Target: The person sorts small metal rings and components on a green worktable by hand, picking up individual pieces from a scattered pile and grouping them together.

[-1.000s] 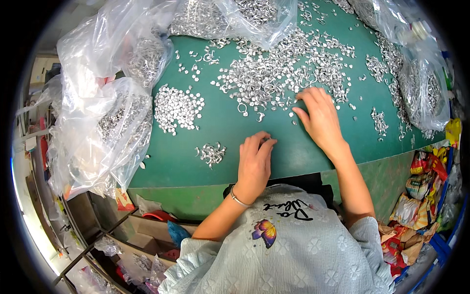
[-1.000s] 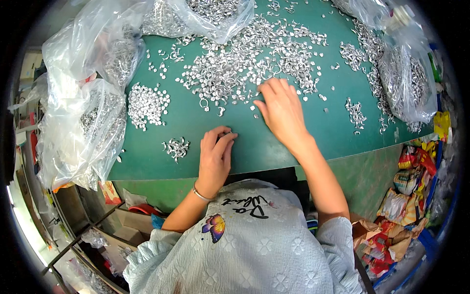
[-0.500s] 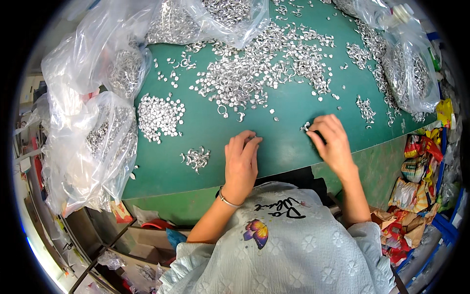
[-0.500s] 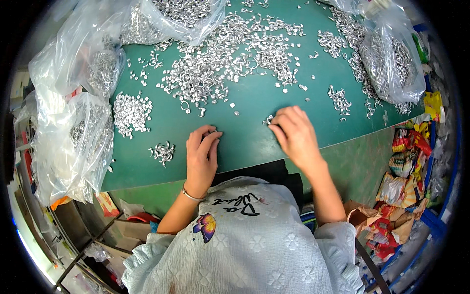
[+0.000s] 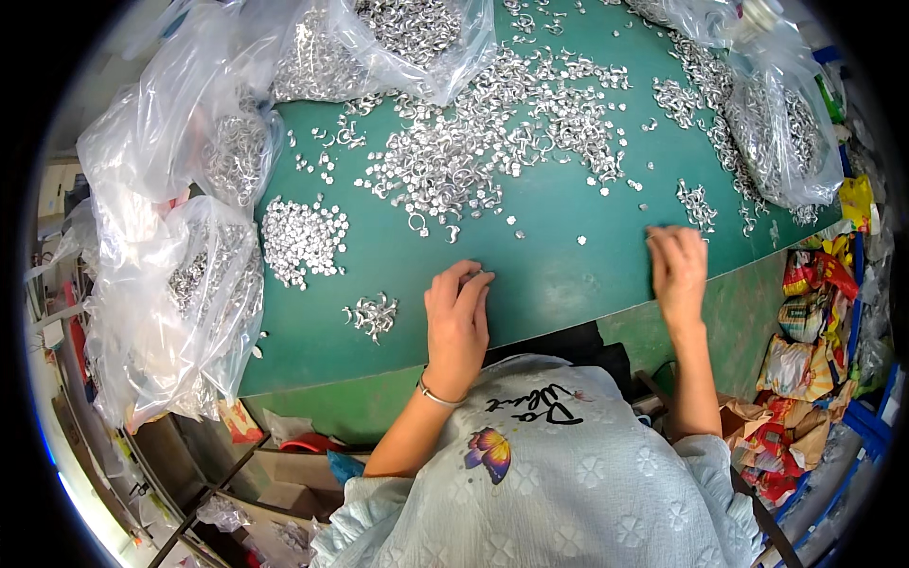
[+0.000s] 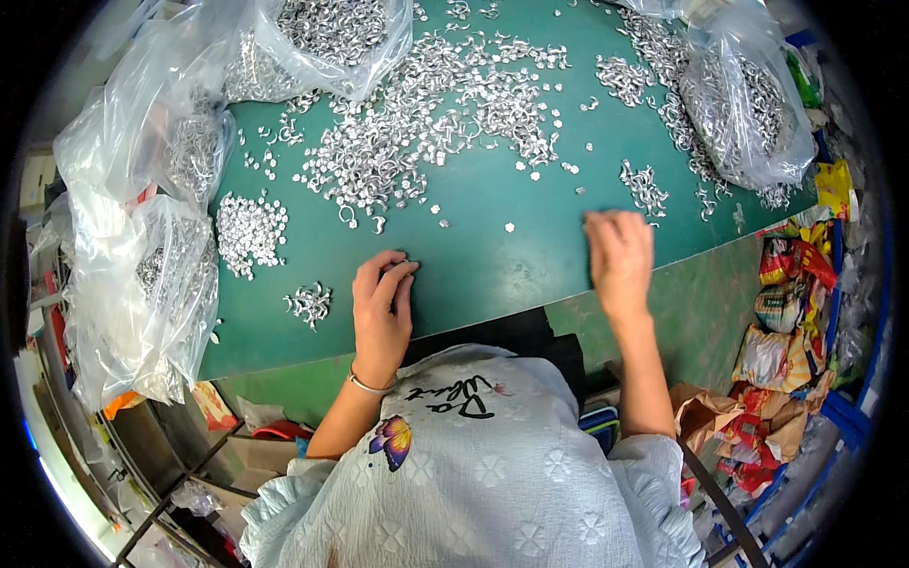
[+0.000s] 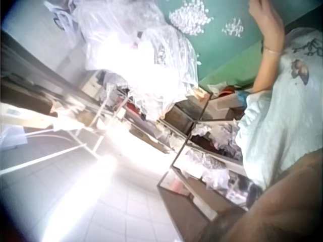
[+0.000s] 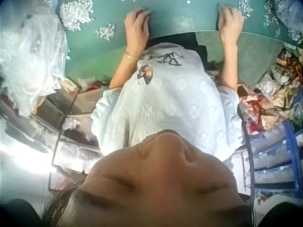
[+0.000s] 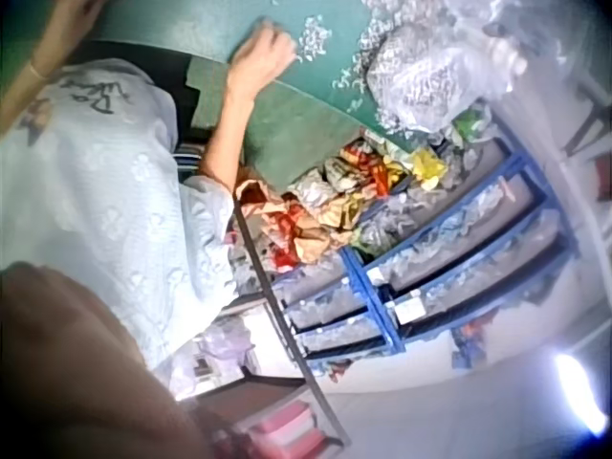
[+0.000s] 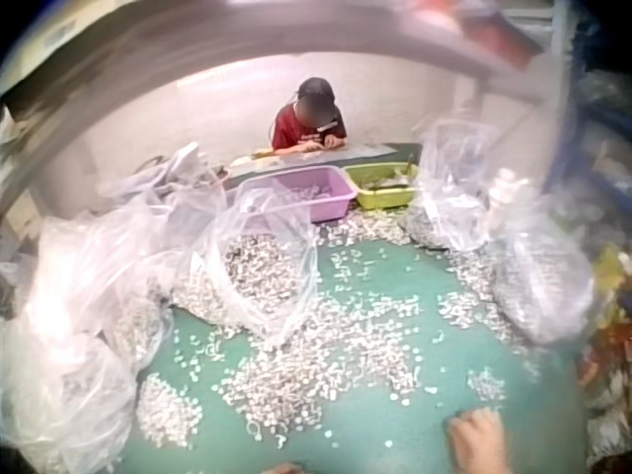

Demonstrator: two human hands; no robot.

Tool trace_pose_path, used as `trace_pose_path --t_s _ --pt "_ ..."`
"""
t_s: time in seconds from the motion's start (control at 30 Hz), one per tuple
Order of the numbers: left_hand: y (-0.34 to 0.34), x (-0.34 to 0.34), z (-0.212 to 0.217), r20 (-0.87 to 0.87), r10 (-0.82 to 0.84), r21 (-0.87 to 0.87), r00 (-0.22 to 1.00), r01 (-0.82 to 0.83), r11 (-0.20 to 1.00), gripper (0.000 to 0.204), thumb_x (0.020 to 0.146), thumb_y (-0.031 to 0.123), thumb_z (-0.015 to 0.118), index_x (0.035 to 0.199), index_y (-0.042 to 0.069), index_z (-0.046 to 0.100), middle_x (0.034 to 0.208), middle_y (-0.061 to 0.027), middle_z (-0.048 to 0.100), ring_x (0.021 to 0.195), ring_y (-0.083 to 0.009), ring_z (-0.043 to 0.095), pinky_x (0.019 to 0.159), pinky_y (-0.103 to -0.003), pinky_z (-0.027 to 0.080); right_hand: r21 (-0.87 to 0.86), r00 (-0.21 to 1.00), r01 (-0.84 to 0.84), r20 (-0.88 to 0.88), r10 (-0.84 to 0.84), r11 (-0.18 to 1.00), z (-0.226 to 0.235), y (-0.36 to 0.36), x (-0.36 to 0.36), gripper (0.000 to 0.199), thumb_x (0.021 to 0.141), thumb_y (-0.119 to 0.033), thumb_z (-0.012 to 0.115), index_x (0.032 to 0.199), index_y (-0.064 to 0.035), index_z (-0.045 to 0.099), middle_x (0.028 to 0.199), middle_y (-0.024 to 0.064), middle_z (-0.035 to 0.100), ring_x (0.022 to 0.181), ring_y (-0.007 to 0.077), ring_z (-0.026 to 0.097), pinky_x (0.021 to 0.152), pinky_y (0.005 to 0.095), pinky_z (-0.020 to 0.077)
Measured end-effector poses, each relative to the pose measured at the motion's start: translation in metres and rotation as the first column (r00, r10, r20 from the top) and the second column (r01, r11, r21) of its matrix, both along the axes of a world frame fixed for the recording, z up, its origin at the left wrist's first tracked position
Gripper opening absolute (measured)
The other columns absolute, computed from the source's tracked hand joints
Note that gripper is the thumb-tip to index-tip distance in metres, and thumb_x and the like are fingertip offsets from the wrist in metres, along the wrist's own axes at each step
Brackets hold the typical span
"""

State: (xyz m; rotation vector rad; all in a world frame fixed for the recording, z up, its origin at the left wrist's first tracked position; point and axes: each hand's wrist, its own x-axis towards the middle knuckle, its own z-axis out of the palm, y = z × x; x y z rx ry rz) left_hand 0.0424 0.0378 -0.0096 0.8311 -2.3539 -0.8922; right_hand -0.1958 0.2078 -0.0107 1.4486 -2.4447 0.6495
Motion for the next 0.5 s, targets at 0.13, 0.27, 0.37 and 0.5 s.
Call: trace_pose_path --t_s 0.13,0.27,0.37,0.5 --pt "0.001 0.000 0.000 0.004 0.007 0.002 1.000 -0.007 1.000 0.022 0.079 -0.009 0.063 0.098 0.002 0.065 0.106 -0.0119 0.059 0.094 -0.0286 0.057 0.082 -0.036 0.044 0.077 0.941 0.313 -0.160 -0.298 0.947 0.003 0.002 -0.019 0.020 0.080 -0.007 0.069 0.100 -0.0063 0.067 0.098 0.0103 0.058 0.091 0.0278 0.054 0.075 0.0391 0.0421" --pt "0.000 -0.002 -0.001 -0.004 -0.005 0.018 1.000 0.005 1.000 0.023 0.079 -0.009 0.062 0.099 0.002 0.065 0.106 -0.0114 0.059 0.093 -0.0279 0.056 0.082 -0.036 0.043 -0.058 0.993 0.119 0.006 -0.118 0.991 0.011 -0.050 0.008 0.026 0.080 -0.008 0.069 0.106 -0.0067 0.065 0.108 0.0131 0.056 0.101 0.0318 0.053 0.084 0.0414 0.0429" --pt "0.000 0.000 0.000 0.006 0.000 0.019 1.000 0.000 1.000 0.022 0.079 -0.009 0.062 0.099 0.001 0.064 0.106 -0.0110 0.059 0.091 -0.0267 0.056 0.082 -0.036 0.042 -0.133 0.897 -0.303 0.295 0.330 0.944 0.021 -0.113 0.043 0.032 0.080 -0.008 0.068 0.111 -0.0053 0.062 0.111 0.0133 0.056 0.106 0.0332 0.052 0.091 0.0423 0.0415" --pt "-0.001 0.002 0.000 0.004 0.016 0.013 1.000 -0.016 1.000 0.023 0.079 -0.009 0.062 0.099 0.002 0.064 0.106 -0.0106 0.059 0.089 -0.0257 0.056 0.081 -0.035 0.042 -0.047 0.883 -0.432 0.183 0.433 0.901 0.008 -0.141 0.056 0.030 0.078 -0.006 0.068 0.107 -0.0023 0.062 0.110 0.0107 0.057 0.104 0.0307 0.053 0.088 0.0400 0.0421"
